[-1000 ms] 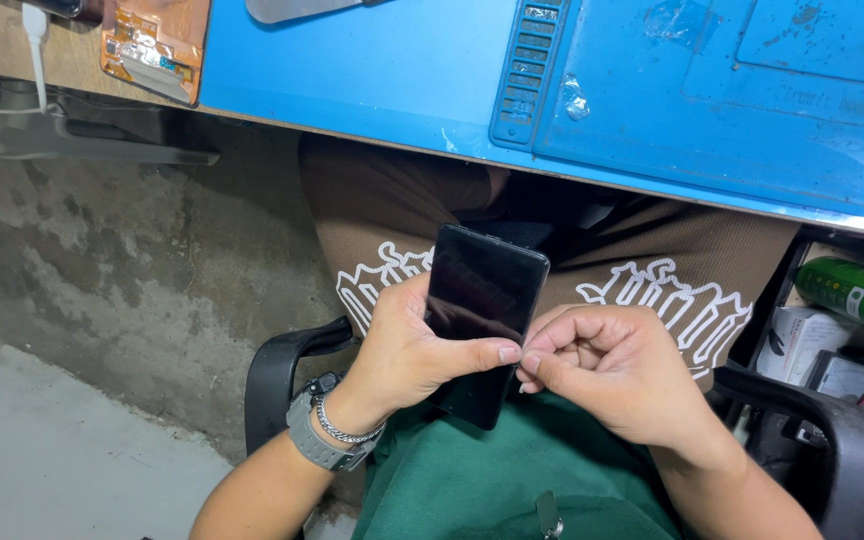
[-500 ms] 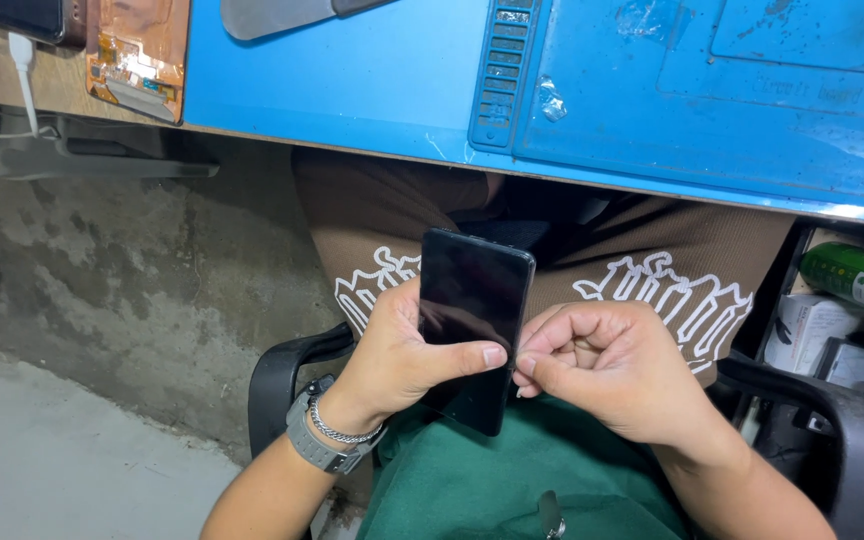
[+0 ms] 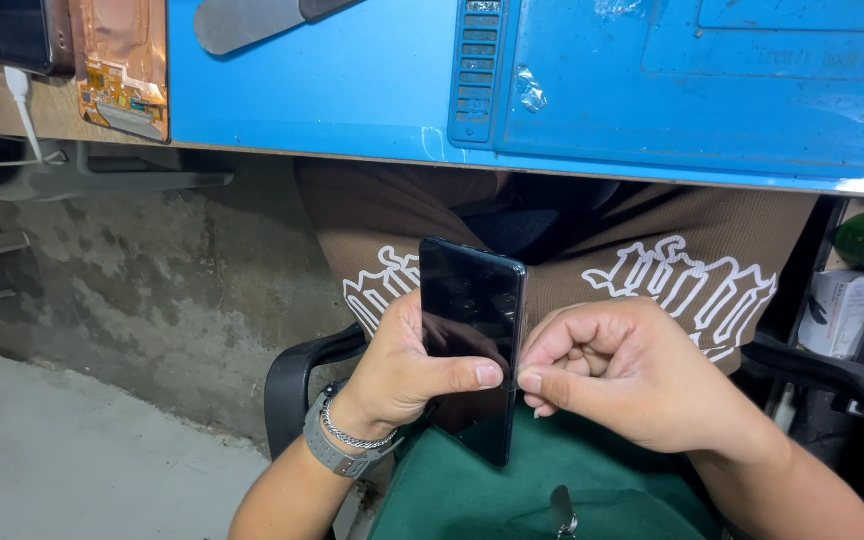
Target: The person holds a black smartphone and repeatedly peels a protective film from its edges using both hands. The person rotates the phone to access different sides and continues peeling the film. The person briefly touches another phone on the table before resuming peeling the film on the first phone.
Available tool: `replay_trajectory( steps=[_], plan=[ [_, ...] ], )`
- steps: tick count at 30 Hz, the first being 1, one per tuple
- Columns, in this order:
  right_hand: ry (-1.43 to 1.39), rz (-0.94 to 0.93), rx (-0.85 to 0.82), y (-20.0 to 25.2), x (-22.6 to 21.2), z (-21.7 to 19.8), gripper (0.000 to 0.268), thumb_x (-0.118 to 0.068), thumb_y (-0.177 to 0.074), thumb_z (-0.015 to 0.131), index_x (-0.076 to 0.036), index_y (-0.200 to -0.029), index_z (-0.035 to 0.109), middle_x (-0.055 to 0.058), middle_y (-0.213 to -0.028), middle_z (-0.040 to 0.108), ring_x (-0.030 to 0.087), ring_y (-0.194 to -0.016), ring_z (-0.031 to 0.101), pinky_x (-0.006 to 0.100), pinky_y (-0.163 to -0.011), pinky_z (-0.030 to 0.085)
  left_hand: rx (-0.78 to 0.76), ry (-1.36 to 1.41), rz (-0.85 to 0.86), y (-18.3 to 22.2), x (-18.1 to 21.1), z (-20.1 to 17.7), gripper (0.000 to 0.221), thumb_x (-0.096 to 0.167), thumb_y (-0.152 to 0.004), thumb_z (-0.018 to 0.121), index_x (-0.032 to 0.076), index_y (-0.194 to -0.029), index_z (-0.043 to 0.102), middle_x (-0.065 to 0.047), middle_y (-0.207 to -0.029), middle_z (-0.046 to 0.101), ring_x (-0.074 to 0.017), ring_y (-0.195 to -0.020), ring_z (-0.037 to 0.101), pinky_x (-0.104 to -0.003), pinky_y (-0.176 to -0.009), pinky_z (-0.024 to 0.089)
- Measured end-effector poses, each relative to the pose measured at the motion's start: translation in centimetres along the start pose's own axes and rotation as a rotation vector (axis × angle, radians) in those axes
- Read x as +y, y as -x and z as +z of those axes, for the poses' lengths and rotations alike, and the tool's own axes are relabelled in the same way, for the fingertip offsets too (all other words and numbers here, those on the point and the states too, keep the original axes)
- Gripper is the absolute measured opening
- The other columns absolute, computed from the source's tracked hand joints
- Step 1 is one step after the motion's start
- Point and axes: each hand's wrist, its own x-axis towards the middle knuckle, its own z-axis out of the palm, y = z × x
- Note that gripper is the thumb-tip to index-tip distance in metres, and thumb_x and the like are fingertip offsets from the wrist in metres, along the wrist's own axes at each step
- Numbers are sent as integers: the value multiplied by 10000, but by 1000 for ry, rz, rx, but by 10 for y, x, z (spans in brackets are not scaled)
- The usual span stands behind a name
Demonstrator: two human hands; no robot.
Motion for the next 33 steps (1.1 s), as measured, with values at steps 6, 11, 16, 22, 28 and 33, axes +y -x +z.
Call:
replay_trajectory(
  steps=[6,11,16,22,28,33],
  plan=[
    [191,-41,-37,-2,-6,-1,133,-141,-885,753,-76,-769,757,18,-666,738,91,-604,661,237,-560,546,-35,93,-2,2,-3,1,320,180,-785,867,63,-1028,695,-29,-953,742,-140,-878,695,-279,-825,579],
    [207,-60,-36,-5,-1,-1,140,-163,-920,694,-89,-809,735,14,-699,748,85,-632,687,232,-589,550,-39,175,-44,5,-8,-1,423,216,-750,891,22,-1044,658,-42,-886,715,-122,-793,653,-255,-726,524],
    [267,48,229,-24,25,-20,167,-118,-933,705,-57,-782,742,35,-702,781,88,-658,682,231,-648,532,-281,105,71,19,35,5,245,301,-833,846,110,-777,703,-11,-768,743,-108,-662,711,-194,-620,554],
    [571,-295,564,6,21,18,97,-107,-910,728,-29,-899,785,73,-942,771,153,-884,713,248,-872,529,105,-216,313,29,39,12,232,184,-810,831,-5,-732,721,-129,-663,713,-151,-568,662,-232,-497,509],
    [584,-843,439,20,19,54,247,-53,-845,785,-76,-1082,719,92,-990,710,160,-783,735,199,-723,624,147,-374,915,22,16,13,433,-62,-873,789,129,-1205,585,-158,-999,725,-298,-827,767,-397,-753,694],
    [540,-993,430,13,31,55,258,-43,-831,823,-83,-1066,722,50,-983,698,191,-801,711,252,-732,654,85,-557,1153,22,18,18,238,155,-1022,683,41,-1147,515,-244,-976,721,-386,-840,782,-436,-707,707]
  ],
)
